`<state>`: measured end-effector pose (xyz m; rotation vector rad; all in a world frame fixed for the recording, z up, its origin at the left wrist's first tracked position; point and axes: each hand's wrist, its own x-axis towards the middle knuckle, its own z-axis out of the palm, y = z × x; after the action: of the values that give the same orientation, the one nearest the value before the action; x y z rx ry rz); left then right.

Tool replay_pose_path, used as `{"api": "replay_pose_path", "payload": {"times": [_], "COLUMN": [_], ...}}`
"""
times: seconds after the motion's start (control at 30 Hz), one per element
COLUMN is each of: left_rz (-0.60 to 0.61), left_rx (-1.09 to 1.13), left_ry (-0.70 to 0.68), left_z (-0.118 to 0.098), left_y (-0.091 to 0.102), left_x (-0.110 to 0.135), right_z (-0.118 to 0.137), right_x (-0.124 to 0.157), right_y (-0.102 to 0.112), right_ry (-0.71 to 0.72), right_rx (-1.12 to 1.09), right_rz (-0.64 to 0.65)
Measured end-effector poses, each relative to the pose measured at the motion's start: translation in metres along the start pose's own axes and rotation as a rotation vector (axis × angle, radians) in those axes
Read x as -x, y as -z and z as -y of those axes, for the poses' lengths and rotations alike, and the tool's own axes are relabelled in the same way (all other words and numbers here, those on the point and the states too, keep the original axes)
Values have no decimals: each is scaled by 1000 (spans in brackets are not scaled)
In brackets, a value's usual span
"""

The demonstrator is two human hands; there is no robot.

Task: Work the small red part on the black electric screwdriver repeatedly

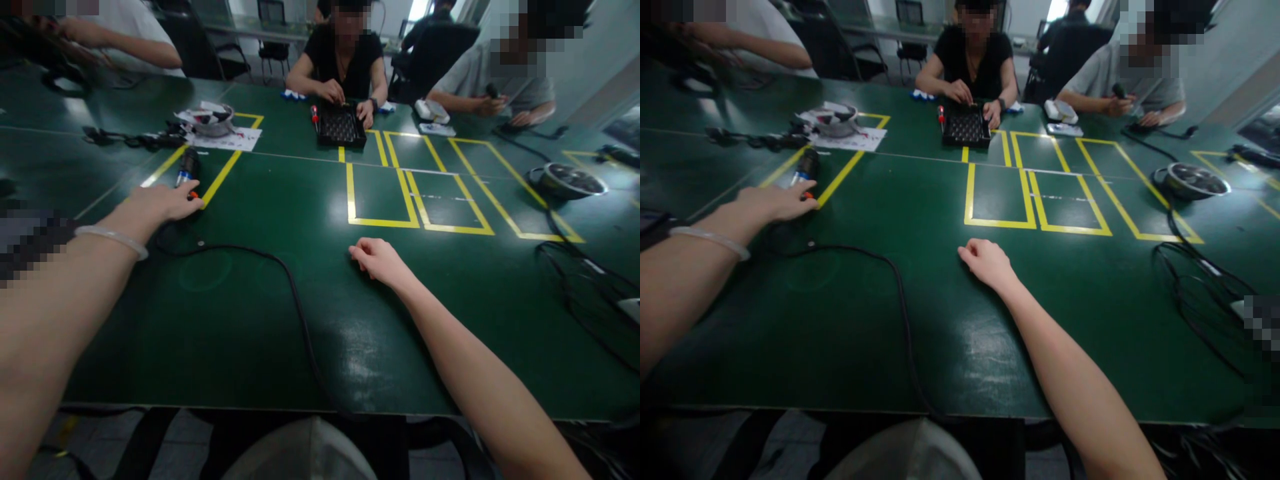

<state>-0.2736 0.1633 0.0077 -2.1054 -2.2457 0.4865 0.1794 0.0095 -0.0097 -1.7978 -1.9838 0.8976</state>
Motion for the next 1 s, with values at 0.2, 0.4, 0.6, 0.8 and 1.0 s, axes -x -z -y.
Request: {"api": "replay_pose_path", "payload": {"times": [0.2,0.4,0.6,0.8,1.0], "left_rz": [28,-30,-81,-193,-232], "left_rx": [-48,-26,-13,6,85], "left_ry": [124,7,-156,-371,-527], "left_z": [-32,-87,-154,-218,-260], "left_y": [5,14,24,31,37], "left_x": [32,77,123,164,183], "right_z": [3,2,6,18,12], "right_x": [1,0,-1,6,3], "right_y": [-1,-2,-7,-14,-20], "right_ry": [-6,14,147,215,202], "right_rx": [39,-6,-39,2,-71], "right_rz": [-22,-33,-150,-160,-75]}}
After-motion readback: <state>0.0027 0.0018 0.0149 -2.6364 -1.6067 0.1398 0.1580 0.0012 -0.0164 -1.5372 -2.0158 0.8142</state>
